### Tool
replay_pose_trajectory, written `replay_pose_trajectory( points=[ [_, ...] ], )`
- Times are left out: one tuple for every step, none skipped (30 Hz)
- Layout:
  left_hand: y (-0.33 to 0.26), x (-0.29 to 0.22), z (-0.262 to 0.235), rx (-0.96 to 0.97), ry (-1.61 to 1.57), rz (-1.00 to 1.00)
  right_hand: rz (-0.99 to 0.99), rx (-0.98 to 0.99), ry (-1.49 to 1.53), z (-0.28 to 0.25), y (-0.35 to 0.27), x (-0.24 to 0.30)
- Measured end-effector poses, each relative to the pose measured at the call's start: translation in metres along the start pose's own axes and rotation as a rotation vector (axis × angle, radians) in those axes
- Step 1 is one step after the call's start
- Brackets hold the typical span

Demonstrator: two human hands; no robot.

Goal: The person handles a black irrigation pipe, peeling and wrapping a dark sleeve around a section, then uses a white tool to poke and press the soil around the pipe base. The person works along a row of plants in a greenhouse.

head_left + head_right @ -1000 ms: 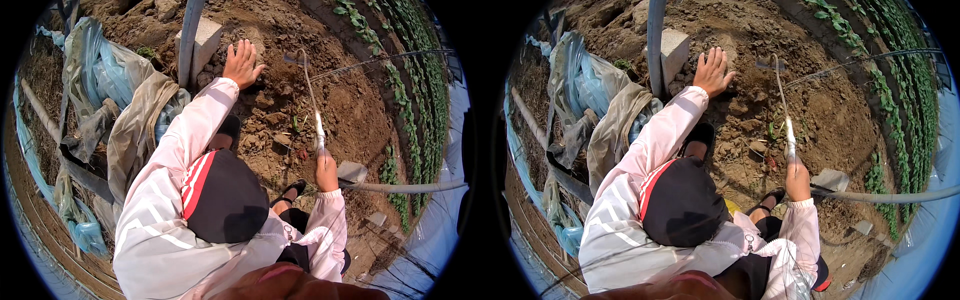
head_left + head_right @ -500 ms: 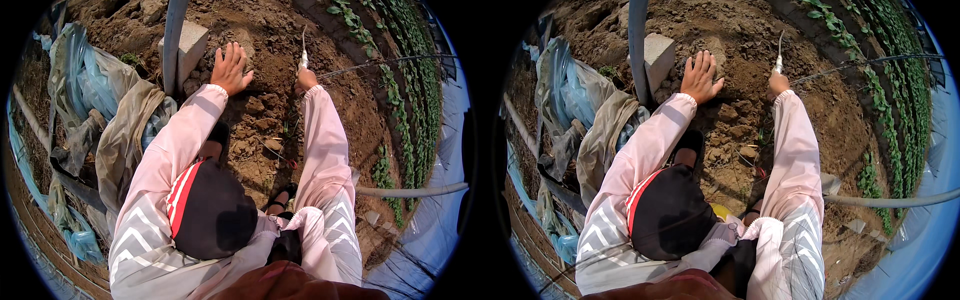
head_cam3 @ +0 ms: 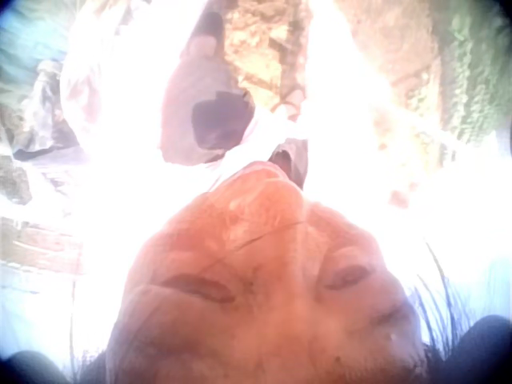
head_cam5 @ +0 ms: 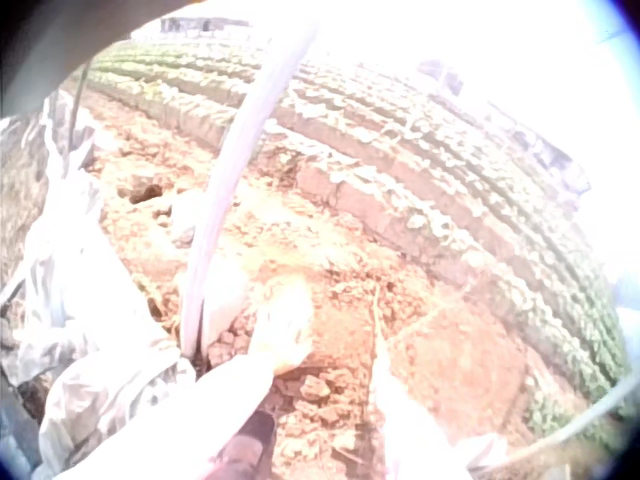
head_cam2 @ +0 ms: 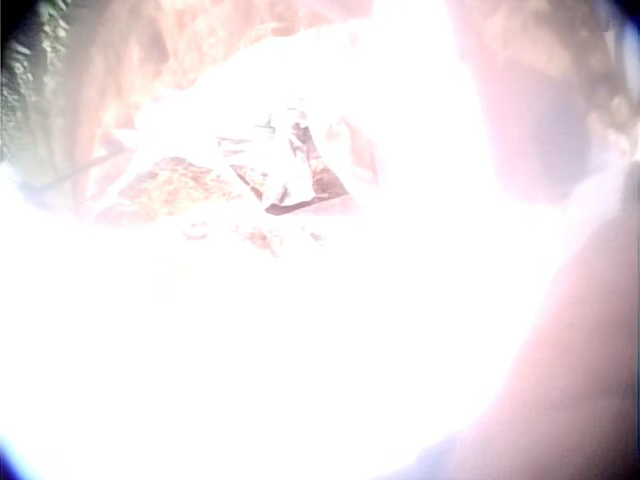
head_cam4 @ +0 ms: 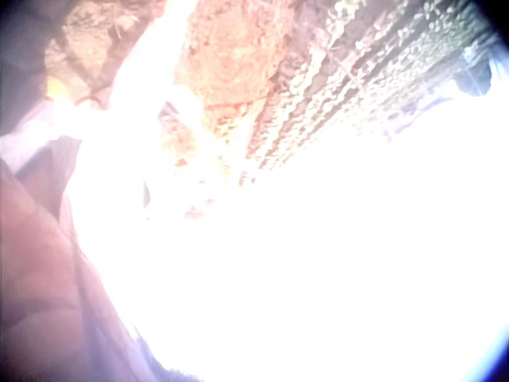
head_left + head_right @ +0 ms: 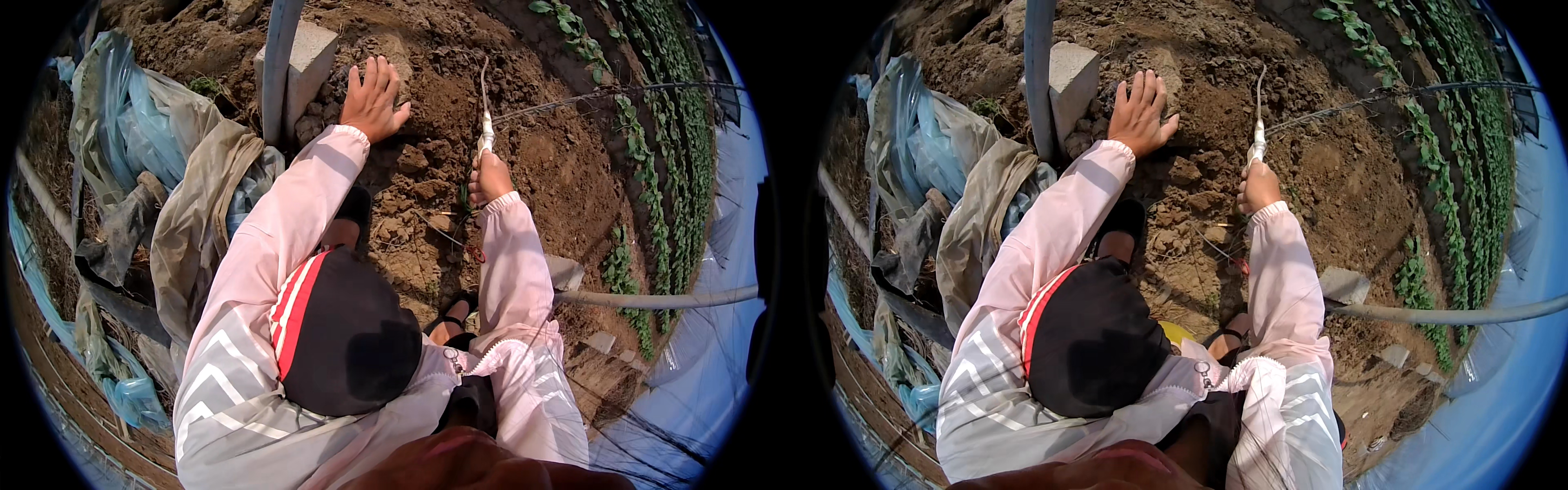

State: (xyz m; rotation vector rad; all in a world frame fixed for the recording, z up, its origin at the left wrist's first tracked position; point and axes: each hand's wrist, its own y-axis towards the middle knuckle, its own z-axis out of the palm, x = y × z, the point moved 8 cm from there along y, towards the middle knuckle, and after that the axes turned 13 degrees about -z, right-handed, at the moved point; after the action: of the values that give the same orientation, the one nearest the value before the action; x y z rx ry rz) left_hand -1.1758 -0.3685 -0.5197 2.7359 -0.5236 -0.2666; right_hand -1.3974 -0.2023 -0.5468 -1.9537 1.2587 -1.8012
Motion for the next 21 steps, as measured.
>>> replay_pose_trajectory(
  points=[
    [0.001, 0.001, 0.001, 0.0, 0.008, -0.001, 0.014, 0.025, 0.036, 0.001, -0.001, 0.006],
    [0.0, 0.0, 0.0, 0.006, 0.014, 0.003, 0.035, 0.047, 0.077, 0.001, -0.002, 0.004],
    [-0.001, -0.001, -0.001, 0.002, -0.005, 0.002, 0.026, 0.155, 0.228, -0.001, 0.003, 0.008],
    [-0.002, -0.002, 0.001, 0.008, -0.006, 0.007, 0.007, 0.154, 0.284, -0.01, 0.011, 0.013],
    [0.0, 0.0, 0.002, 0.006, -0.014, 0.005, 0.017, 0.163, 0.277, -0.014, 0.014, 0.016],
    [-0.001, 0.001, 0.004, 0.004, -0.023, 0.003, 0.027, 0.172, 0.269, -0.017, 0.015, 0.017],
    [-0.005, 0.001, 0.005, 0.013, -0.021, 0.003, 0.047, 0.154, 0.203, -0.021, 0.004, 0.003],
    [-0.007, 0.006, 0.005, 0.015, -0.011, -0.004, 0.05, 0.148, 0.135, -0.014, -0.018, -0.008],
    [-0.005, 0.005, 0.005, 0.015, -0.01, -0.013, 0.074, 0.046, 0.07, -0.017, -0.035, -0.024],
    [-0.006, 0.006, 0.005, 0.024, -0.005, -0.016, 0.055, -0.012, -0.033, -0.017, -0.058, -0.027],
    [-0.003, -0.003, 0.004, 0.027, -0.027, -0.009, -0.155, -0.036, -0.136, -0.037, -0.06, -0.056],
    [-0.001, -0.004, 0.003, 0.031, -0.023, -0.004, -0.363, -0.057, -0.244, -0.048, -0.062, -0.087],
    [-0.002, 0.0, 0.003, 0.023, -0.008, -0.003, -0.323, -0.033, -0.185, -0.045, -0.071, -0.091],
    [0.002, 0.001, 0.004, 0.006, -0.007, 0.003, -0.29, -0.026, -0.129, -0.045, -0.079, -0.089],
    [0.0, 0.002, 0.003, -0.008, -0.021, -0.004, -0.339, -0.014, -0.191, -0.045, -0.079, -0.086],
    [-0.001, 0.002, 0.003, -0.009, -0.015, -0.008, -0.389, -0.002, -0.252, -0.045, -0.073, -0.082],
    [0.001, 0.0, 0.004, -0.012, -0.012, -0.007, -0.44, 0.004, -0.312, -0.044, -0.067, -0.076],
    [-0.004, 0.006, 0.005, -0.002, 0.008, -0.014, -0.26, 0.023, -0.235, -0.025, -0.077, -0.044],
    [-0.002, 0.0, 0.005, -0.007, 0.002, -0.005, -0.288, -0.014, -0.31, -0.031, -0.063, -0.05],
    [-0.002, -0.002, 0.007, -0.013, -0.015, 0.004, -0.382, -0.015, -0.375, -0.035, -0.058, -0.063],
    [-0.002, -0.002, 0.006, -0.016, -0.006, 0.003, -0.48, -0.011, -0.436, -0.035, -0.053, -0.076]
  ],
)
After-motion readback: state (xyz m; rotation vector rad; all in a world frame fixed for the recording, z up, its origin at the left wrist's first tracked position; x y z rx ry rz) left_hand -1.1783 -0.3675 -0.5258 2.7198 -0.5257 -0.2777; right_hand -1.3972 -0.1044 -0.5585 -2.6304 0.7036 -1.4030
